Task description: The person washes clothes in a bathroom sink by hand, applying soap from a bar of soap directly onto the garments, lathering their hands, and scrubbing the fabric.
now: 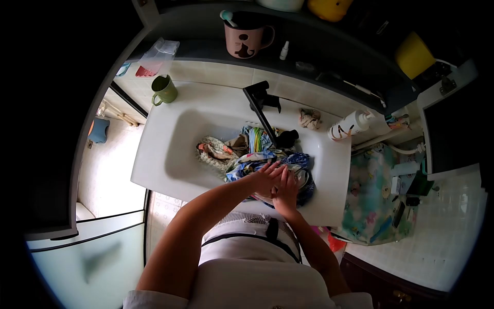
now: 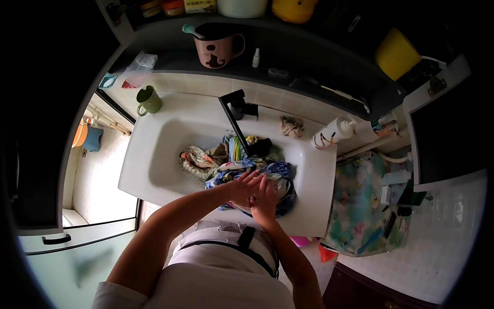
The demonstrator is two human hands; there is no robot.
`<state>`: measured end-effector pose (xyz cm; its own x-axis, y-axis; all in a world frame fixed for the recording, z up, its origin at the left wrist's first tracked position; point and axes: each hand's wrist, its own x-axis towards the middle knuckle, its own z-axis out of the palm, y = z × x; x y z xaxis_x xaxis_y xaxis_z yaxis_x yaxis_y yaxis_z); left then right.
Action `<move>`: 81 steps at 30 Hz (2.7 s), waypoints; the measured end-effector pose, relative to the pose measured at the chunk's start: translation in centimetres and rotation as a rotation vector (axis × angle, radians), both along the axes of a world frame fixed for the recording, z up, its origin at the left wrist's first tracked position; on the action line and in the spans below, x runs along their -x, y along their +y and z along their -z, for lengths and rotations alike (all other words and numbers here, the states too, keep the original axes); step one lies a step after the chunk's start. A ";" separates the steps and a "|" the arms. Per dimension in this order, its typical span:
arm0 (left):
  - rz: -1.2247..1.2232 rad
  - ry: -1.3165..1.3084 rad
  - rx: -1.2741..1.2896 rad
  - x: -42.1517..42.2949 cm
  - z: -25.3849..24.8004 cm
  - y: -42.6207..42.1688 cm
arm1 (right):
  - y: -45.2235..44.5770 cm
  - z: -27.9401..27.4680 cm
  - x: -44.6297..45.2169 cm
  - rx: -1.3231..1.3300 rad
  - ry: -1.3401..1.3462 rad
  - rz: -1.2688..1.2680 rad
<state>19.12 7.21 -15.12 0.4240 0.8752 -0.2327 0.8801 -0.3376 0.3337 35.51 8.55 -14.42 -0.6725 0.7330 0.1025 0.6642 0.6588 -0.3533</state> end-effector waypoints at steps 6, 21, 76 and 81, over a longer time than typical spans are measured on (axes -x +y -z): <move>-0.046 -0.132 0.069 1.3 1.0 1.5 | 3.3 -0.1 0.5 -0.080 0.131 -0.065; -0.301 -0.440 0.008 1.8 0.1 -0.6 | 2.1 -0.5 -0.8 0.261 0.465 -0.145; -0.098 -0.284 -0.265 2.3 -2.0 -7.3 | 0.4 -5.3 -6.6 -0.102 -0.195 -0.344; -0.096 -0.297 -0.273 2.4 -1.8 -7.2 | 0.3 -5.1 -6.5 -0.113 -0.208 -0.341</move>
<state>16.68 -0.02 -13.36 0.3510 0.9269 0.1333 0.7907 -0.3696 0.4880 42.01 8.86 -9.35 -0.8895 0.4568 0.0054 0.4511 0.8802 -0.1476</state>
